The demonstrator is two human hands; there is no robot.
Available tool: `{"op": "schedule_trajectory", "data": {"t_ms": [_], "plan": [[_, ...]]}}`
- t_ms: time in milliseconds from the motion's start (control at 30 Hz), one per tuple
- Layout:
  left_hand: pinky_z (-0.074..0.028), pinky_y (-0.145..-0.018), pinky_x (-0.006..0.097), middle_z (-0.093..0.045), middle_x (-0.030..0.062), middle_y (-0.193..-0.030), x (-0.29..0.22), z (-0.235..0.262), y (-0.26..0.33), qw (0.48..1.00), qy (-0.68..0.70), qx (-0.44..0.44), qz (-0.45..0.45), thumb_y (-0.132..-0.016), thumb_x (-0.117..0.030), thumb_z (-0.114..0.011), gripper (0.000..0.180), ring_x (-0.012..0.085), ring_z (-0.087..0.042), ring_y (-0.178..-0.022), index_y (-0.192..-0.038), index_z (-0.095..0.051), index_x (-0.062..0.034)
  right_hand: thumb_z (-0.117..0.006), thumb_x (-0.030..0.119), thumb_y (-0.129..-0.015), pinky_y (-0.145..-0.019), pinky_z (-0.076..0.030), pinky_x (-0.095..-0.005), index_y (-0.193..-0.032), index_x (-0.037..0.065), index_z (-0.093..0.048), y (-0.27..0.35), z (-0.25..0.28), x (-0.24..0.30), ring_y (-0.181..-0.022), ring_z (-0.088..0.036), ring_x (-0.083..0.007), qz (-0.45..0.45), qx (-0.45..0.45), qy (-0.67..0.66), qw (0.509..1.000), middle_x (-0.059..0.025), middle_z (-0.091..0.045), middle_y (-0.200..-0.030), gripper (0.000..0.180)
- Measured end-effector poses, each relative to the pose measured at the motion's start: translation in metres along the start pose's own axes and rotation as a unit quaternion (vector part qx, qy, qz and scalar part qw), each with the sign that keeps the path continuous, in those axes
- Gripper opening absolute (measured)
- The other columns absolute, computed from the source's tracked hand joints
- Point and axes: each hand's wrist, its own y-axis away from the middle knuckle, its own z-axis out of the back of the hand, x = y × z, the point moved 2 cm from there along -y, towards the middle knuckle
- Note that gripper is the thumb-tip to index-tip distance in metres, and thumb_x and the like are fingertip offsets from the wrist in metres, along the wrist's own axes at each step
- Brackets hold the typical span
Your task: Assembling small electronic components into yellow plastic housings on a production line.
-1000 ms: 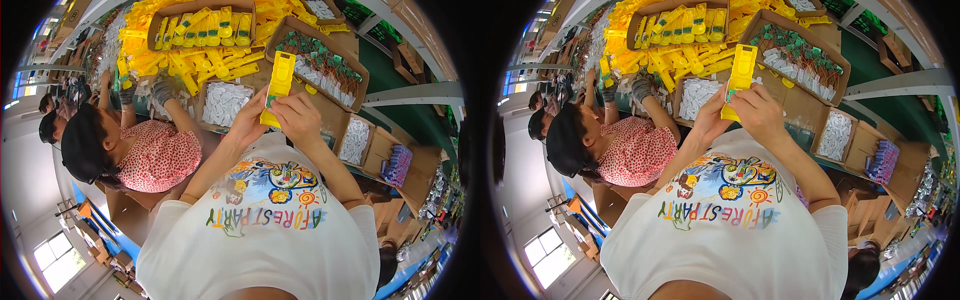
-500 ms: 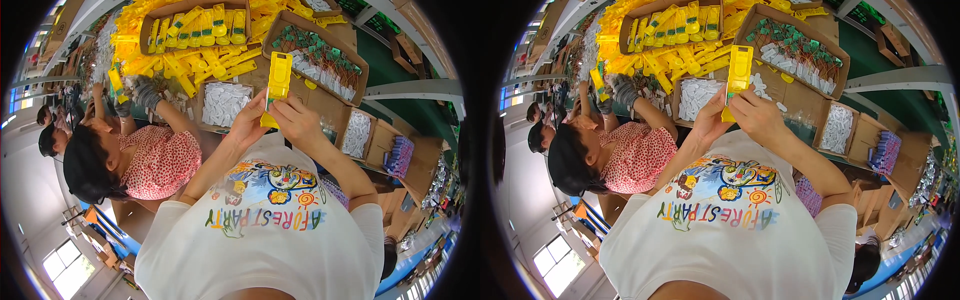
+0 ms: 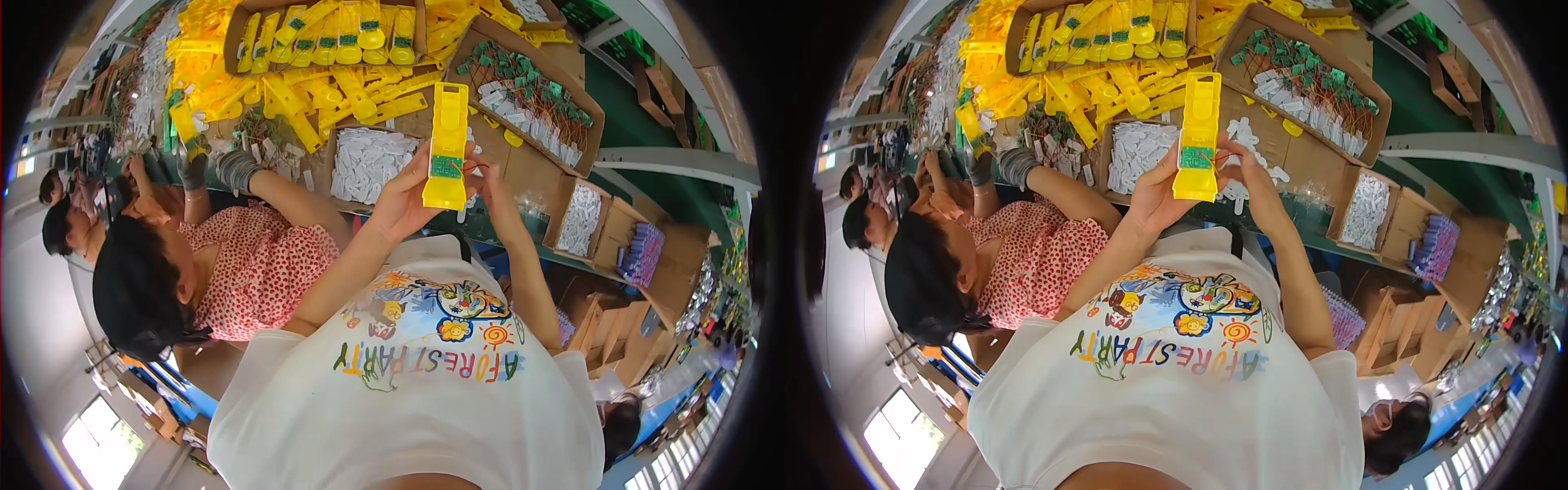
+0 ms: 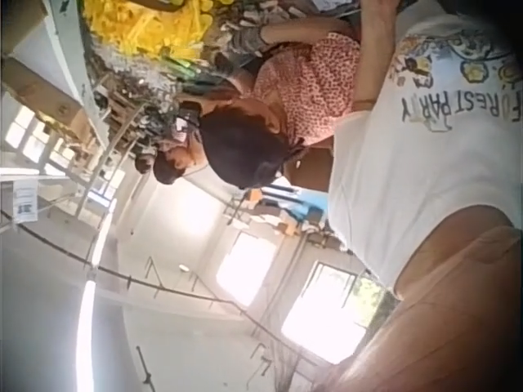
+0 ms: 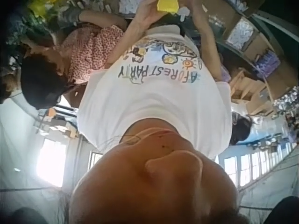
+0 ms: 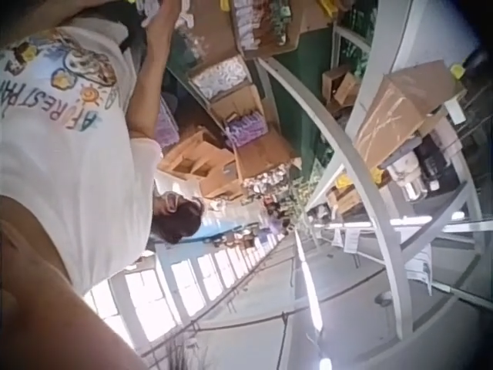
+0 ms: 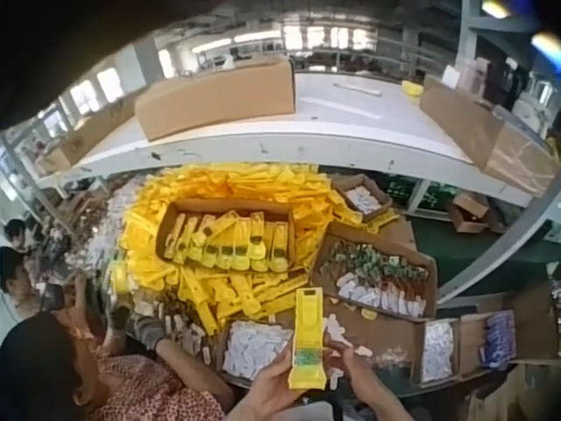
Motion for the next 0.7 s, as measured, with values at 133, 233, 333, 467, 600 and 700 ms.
{"op": "schedule_trajectory", "data": {"t_ms": [133,233,333,467,600,700], "plan": [[-0.04,-0.099,0.047,-0.034,0.0167,-0.141,0.004,-0.009,0.002,0.998,-0.032,0.025,-0.037,-0.089,-0.025,-0.055,0.06,0.0304,-0.044,-0.122,-0.14,-0.027,-0.0111,-0.03,0.048,-0.096,-0.079,-0.044,-0.0316,-0.126,0.003,-0.047,0.01,0.016,0.003,-0.069,-0.054,-0.0142,-0.05,0.158,-0.072,0.984,-0.0026,-0.053,-0.074,0.056],[-0.043,-0.096,0.044,-0.037,0.0172,-0.138,0.005,-0.004,0.007,0.994,-0.072,0.038,-0.069,-0.089,-0.026,-0.055,0.06,0.0298,-0.048,-0.118,-0.14,-0.028,-0.0101,-0.047,0.042,-0.09,-0.042,-0.037,-0.0206,-0.125,0.002,-0.046,0.019,0.024,0.03,-0.056,-0.043,-0.0076,-0.072,0.218,-0.146,0.962,0.0,-0.042,-0.069,0.053],[-0.046,-0.092,0.041,-0.041,0.0174,-0.136,0.009,-0.005,0.012,0.986,-0.134,-0.002,-0.097,-0.089,-0.027,-0.056,0.059,0.0289,-0.051,-0.114,-0.138,-0.031,-0.0091,-0.057,0.033,-0.087,-0.042,-0.037,-0.0179,-0.122,0.003,-0.047,0.024,0.031,0.045,-0.055,-0.044,-0.0064,0.001,0.191,-0.122,0.974,-0.001,-0.046,-0.073,0.047],[-0.047,-0.09,0.039,-0.045,0.0155,-0.132,0.03,-0.013,0.013,0.985,-0.131,0.014,-0.11,-0.089,-0.026,-0.055,0.057,0.0273,-0.053,-0.112,-0.138,-0.033,-0.0079,-0.065,0.02,-0.083,-0.041,-0.037,-0.0162,-0.104,0.004,-0.05,0.017,0.019,0.043,-0.056,-0.047,-0.0051,0.028,0.125,-0.06,0.99,-0.002,-0.051,-0.078,0.031],[-0.047,-0.091,0.039,-0.05,0.0115,-0.126,0.046,-0.015,0.016,0.985,-0.139,-0.022,-0.096,-0.09,-0.027,-0.054,0.055,0.025,-0.053,-0.111,-0.137,-0.034,-0.0066,-0.07,0.007,-0.078,-0.04,-0.038,-0.0164,-0.086,0.008,-0.043,0.017,0.02,0.042,-0.057,-0.053,-0.0061,0.003,0.136,-0.124,0.983,-0.0041,-0.055,-0.08,0.028],[-0.048,-0.09,0.039,-0.051,0.0103,-0.125,0.057,-0.021,0.018,0.985,-0.147,-0.017,-0.086,-0.091,-0.028,-0.052,0.055,0.0241,-0.054,-0.111,-0.138,-0.033,-0.007,-0.073,0.009,-0.076,-0.039,-0.038,-0.0167,-0.085,0.009,-0.041,0.019,0.029,0.041,-0.053,-0.052,-0.0063,0.016,0.162,-0.091,0.982,-0.0035,-0.056,-0.076,0.032]]}}
